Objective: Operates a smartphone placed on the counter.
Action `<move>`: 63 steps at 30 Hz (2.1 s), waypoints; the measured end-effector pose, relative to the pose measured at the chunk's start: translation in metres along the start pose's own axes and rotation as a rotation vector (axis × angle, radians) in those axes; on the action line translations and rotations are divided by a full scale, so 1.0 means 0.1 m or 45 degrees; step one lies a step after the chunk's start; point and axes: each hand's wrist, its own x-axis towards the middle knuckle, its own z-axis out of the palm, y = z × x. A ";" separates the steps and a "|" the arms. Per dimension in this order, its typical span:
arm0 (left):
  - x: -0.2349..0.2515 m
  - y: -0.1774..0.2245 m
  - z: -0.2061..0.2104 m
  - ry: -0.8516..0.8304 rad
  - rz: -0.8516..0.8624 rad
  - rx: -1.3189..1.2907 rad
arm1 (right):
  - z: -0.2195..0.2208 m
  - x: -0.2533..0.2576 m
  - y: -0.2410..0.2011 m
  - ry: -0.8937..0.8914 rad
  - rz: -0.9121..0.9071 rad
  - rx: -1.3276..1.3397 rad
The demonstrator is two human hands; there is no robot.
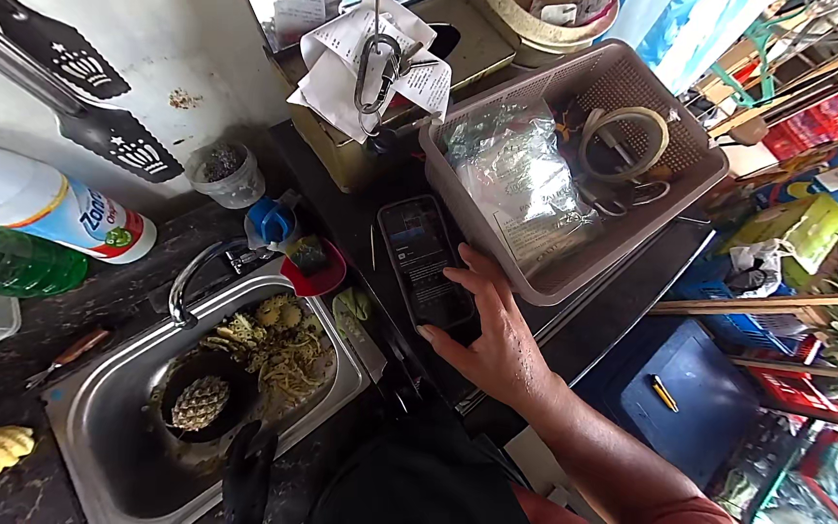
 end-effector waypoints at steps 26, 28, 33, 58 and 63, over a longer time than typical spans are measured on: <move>0.00 -0.01 0.00 0.008 -0.008 -0.037 | 0.01 0.00 0.02 -0.094 0.057 -0.064; 0.01 -0.02 0.01 0.005 -0.005 -0.047 | 0.01 0.00 0.02 -0.055 0.045 -0.030; 0.01 -0.03 0.00 0.015 0.005 -0.051 | 0.00 0.00 0.03 -0.043 0.026 -0.009; 0.01 -0.05 0.00 0.015 0.006 -0.035 | -0.03 0.01 0.03 -0.010 0.033 0.094; 0.00 0.00 0.00 0.011 -0.005 -0.041 | -0.02 0.01 0.03 0.000 0.021 0.091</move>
